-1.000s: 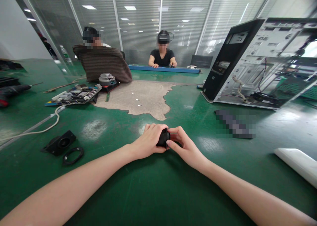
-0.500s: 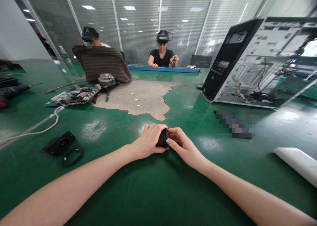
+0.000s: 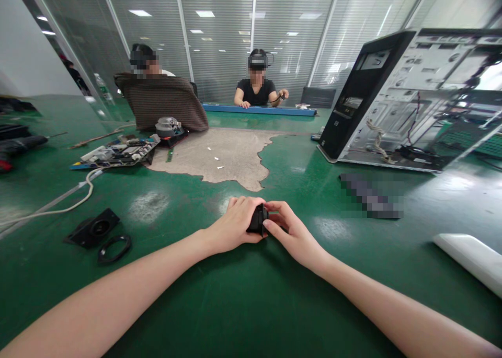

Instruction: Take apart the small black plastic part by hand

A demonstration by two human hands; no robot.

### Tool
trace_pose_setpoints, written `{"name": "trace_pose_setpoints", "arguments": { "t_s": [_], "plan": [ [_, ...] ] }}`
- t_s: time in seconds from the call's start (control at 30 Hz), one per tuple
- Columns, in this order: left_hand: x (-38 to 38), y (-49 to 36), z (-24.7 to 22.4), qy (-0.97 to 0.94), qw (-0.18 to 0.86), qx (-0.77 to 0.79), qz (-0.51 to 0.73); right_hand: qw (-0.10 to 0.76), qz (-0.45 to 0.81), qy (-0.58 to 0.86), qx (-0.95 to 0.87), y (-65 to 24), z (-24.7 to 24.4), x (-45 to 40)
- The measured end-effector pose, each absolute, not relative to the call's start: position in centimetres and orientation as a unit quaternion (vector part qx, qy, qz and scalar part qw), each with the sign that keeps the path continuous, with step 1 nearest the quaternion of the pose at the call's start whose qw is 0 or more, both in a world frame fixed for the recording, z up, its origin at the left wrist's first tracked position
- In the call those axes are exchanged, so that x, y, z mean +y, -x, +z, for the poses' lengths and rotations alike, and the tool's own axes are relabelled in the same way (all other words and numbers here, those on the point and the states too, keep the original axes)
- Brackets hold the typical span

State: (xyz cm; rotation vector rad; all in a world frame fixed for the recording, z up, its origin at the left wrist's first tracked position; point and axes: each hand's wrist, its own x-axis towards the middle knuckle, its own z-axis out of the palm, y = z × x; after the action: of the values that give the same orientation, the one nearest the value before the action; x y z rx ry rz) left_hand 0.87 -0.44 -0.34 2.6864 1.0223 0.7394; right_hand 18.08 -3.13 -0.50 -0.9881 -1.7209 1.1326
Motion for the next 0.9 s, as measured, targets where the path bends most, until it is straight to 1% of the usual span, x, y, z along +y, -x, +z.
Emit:
{"name": "trace_pose_setpoints", "arguments": {
  "t_s": [0.17,0.4,0.6,0.73,0.9],
  "plan": [
    [-0.44,-0.88,-0.26,-0.902,0.088,0.344,0.246,0.410,0.450,0.367,-0.703,-18.17,-0.35,-3.28],
    [-0.46,-0.93,-0.25,-0.903,0.086,0.342,0.244,0.448,0.407,0.370,-0.705,-18.08,-0.59,-3.25],
    [-0.42,-0.96,-0.33,-0.902,0.087,0.343,0.248,0.420,0.430,0.404,-0.690,-18.02,-0.56,-3.13],
    [-0.38,-0.89,-0.34,-0.902,0.088,0.342,0.248,0.409,0.440,0.384,-0.701,-18.11,-0.48,-3.32],
    [-0.41,-0.88,-0.27,-0.902,0.087,0.346,0.243,0.424,0.426,0.364,-0.711,-18.16,-0.69,-3.42]
  ]
}}
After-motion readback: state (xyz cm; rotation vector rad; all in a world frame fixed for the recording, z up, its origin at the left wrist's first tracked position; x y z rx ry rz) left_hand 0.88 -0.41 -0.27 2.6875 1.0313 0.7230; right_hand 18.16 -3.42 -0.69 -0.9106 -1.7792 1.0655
